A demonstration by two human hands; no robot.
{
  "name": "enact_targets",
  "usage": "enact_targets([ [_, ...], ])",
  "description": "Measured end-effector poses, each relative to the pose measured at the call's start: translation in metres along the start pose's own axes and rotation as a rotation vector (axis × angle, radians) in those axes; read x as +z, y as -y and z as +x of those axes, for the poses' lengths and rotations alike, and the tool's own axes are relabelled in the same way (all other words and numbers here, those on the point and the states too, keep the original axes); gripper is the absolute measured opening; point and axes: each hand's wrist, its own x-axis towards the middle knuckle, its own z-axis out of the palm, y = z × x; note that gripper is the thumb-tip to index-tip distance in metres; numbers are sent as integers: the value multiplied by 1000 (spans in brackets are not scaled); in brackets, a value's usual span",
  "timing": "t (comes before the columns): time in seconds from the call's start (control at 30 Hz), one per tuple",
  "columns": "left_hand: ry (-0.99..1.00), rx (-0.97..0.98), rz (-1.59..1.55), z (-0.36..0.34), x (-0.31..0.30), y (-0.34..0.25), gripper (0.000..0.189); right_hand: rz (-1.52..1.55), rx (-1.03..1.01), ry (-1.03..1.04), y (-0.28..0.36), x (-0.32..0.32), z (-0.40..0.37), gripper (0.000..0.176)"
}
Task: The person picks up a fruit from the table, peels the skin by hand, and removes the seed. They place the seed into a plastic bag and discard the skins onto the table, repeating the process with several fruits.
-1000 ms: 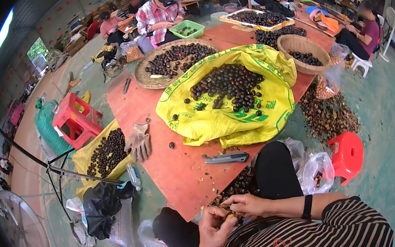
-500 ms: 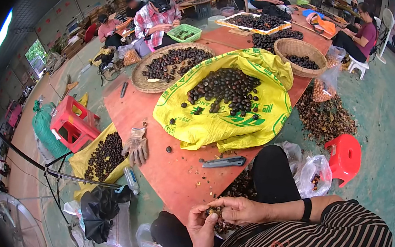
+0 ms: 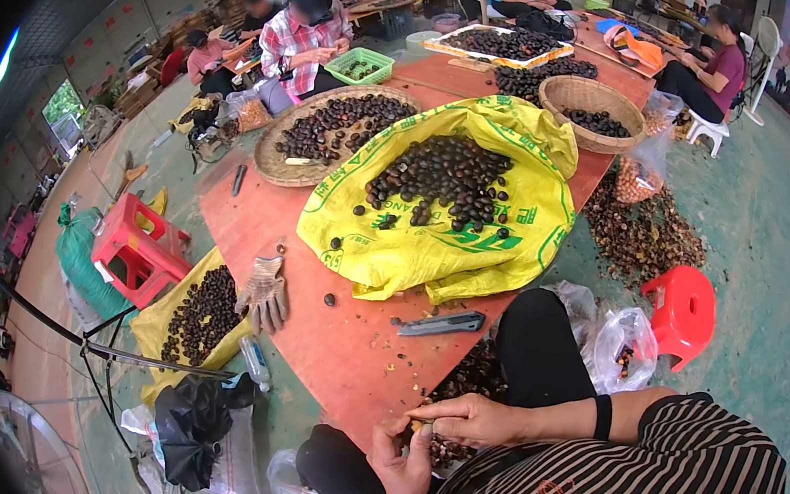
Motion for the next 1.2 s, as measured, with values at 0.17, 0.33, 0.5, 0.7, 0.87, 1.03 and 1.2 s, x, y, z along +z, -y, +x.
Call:
enact_targets([
  [0.17,228,135,-58,-1,8,-27,22,-110,223,-223,-25,-27,10,40],
  [0.33,-54,-138,-403,14,1,-20,26,-55,-33,-209,8,-11,-2,34],
  [0.5,-57,-183,-611,15,6,-20,24,-100,-144,54,45,6,-13,48],
  [0.7,-47,-115,-542,12,6,-23,26,-81,-218,93,32,10,-2,49],
  [0.87,-53,-145,-322,12,3,-19,27,-457,-371,-80,21,7,-2,43],
  [1.03,-36,-124,-369,10,9,-9,22,-522,-334,-68,25,3,-9,41],
  [1.2,-31,132,-16,5,6,-1,23,-418,-352,-47,15,2,-9,36],
])
